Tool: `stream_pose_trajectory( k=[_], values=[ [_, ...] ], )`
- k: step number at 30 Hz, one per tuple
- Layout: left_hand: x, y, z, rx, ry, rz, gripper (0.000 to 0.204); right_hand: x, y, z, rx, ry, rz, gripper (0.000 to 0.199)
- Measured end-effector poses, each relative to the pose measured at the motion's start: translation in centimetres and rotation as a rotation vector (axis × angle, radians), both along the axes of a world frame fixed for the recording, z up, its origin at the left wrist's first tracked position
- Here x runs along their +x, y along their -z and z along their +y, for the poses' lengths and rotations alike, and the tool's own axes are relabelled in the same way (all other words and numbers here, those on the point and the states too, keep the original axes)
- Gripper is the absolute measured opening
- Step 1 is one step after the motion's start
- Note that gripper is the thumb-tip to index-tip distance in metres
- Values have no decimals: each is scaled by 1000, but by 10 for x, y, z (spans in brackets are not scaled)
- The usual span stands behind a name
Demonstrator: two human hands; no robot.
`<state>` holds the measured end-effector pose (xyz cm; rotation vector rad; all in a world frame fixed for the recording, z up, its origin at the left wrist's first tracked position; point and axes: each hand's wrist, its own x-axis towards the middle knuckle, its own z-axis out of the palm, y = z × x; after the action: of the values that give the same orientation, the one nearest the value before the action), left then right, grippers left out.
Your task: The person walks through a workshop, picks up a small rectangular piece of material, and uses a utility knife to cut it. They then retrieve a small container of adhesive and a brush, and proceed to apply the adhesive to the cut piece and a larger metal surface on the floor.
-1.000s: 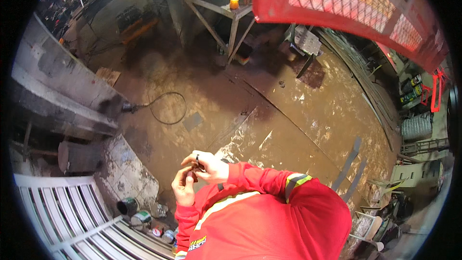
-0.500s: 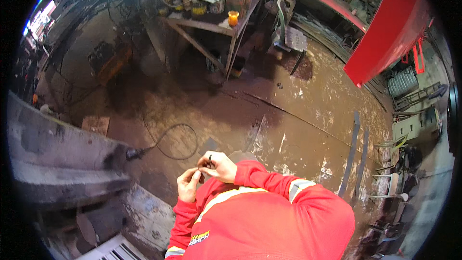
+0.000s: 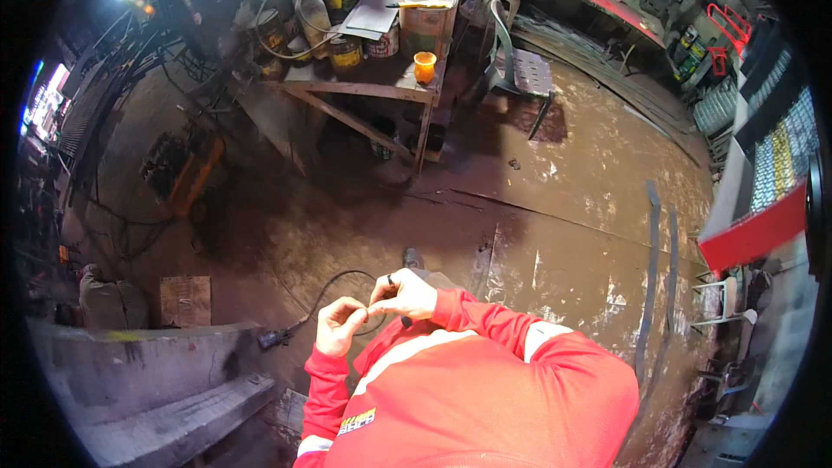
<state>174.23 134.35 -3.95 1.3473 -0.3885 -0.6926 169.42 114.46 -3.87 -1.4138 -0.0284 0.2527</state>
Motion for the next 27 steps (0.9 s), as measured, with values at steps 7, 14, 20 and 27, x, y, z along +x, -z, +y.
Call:
stream_pose_trajectory(
  k=[7,14,20,27],
  values=[
    [127,6,-85,-23,27,-36,10,122,-22,-67,116,160,-4,10],
    [226,33,-149,-22,170,52,29,196,-29,-156,-78,630,-52,10],
    [337,40,-193,324,363,-355,24,210,-13,-174,-140,862,-43,11],
    [472,-40,-297,159,229,-1207,18,242,-15,-130,-108,1129,14,7]
  ],
)
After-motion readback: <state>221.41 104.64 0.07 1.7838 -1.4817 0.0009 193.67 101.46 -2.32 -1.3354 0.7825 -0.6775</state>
